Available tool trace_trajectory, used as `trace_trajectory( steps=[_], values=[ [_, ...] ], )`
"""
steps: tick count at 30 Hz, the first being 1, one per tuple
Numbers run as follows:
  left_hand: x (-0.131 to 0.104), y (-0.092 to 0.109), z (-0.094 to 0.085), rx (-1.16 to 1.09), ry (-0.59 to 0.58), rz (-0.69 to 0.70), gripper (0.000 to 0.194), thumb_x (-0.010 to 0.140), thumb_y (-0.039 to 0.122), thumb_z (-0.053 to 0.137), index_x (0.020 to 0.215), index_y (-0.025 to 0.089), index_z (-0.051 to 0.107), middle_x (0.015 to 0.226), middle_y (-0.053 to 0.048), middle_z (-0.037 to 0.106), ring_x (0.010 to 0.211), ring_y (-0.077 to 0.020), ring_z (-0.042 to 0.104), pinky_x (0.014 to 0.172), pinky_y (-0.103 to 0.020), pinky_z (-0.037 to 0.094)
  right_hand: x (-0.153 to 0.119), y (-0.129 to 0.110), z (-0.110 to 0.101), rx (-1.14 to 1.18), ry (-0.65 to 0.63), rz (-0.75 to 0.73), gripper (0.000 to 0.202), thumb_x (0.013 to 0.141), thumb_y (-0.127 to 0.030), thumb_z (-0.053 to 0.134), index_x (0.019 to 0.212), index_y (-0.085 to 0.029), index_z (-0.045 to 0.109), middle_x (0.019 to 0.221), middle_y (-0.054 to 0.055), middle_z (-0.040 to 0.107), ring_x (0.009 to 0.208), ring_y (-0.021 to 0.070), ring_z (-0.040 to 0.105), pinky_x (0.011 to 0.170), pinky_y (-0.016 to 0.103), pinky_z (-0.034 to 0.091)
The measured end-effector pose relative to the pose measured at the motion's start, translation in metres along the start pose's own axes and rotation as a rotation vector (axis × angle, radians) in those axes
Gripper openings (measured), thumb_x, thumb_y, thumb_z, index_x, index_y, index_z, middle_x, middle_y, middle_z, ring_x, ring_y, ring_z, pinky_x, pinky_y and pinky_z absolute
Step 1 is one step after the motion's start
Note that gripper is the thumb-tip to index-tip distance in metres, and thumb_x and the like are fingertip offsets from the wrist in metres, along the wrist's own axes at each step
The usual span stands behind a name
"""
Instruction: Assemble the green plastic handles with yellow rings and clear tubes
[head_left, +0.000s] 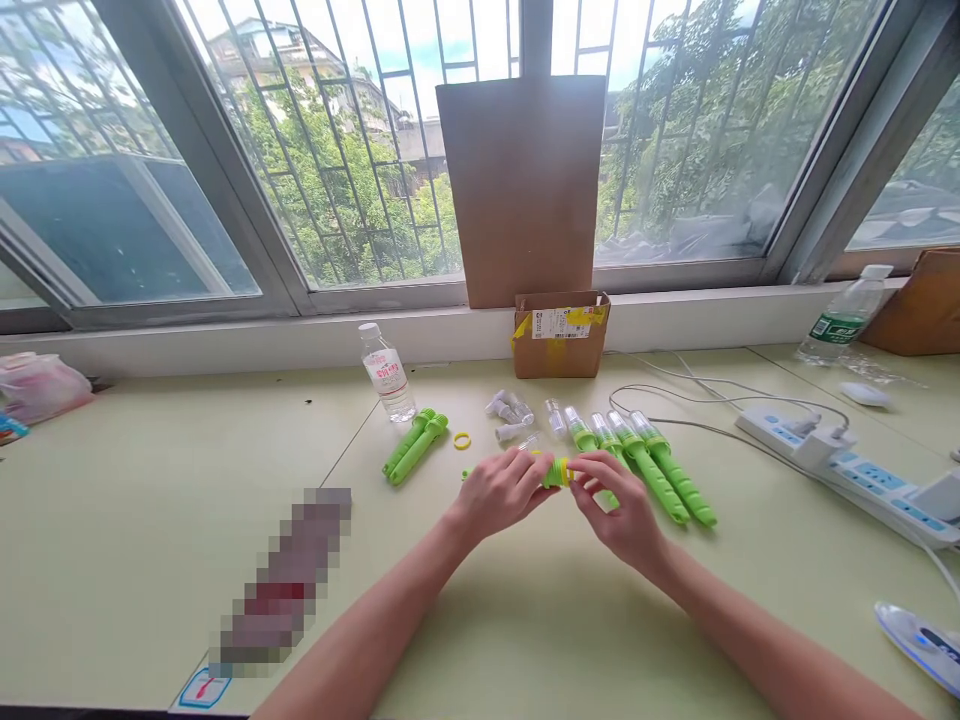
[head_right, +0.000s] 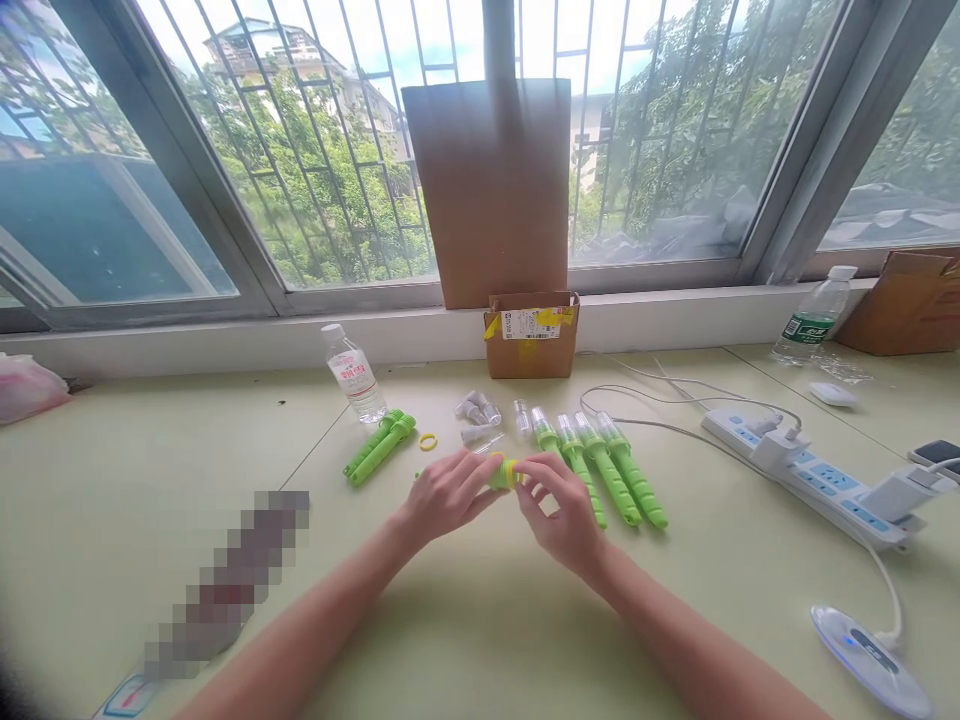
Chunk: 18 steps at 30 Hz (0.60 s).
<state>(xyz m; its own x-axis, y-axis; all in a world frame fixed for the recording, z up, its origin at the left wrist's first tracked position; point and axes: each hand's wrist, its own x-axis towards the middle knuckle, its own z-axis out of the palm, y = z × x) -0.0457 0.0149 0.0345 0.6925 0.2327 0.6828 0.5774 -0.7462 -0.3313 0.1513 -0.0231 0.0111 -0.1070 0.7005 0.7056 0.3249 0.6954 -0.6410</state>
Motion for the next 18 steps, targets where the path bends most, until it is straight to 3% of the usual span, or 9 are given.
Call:
trace_trajectory(
  steps=[13,18],
  values=[
    [-0.0025,0.0009,-0.0001,0.013,0.062,0.013,0.033,0.09,0.033,0.055,0.116,0.014,0.049,0.081,-0.003,0.067,0.067,-0.014,0.062,0.054,-0.025,0.042,0.0031,-0.0057,-0.0011,0.12,-0.069,0.162,0.012,0.09,-0.026,0.054,0.101,-0.023,0.058,0.1,0.005,0.054,0.067,0.0126,0.063,0.062,0.031,0.06],
    [-0.0029,0.0006,0.0004,0.02,0.053,0.003,0.031,0.09,0.033,0.055,0.115,0.015,0.05,0.082,-0.003,0.066,0.066,-0.013,0.062,0.054,-0.025,0.042,0.003,-0.0059,-0.0018,0.088,-0.071,0.157,0.013,0.09,-0.026,0.054,0.101,-0.024,0.058,0.1,0.005,0.056,0.07,0.0139,0.064,0.059,0.029,0.059]
  ],
)
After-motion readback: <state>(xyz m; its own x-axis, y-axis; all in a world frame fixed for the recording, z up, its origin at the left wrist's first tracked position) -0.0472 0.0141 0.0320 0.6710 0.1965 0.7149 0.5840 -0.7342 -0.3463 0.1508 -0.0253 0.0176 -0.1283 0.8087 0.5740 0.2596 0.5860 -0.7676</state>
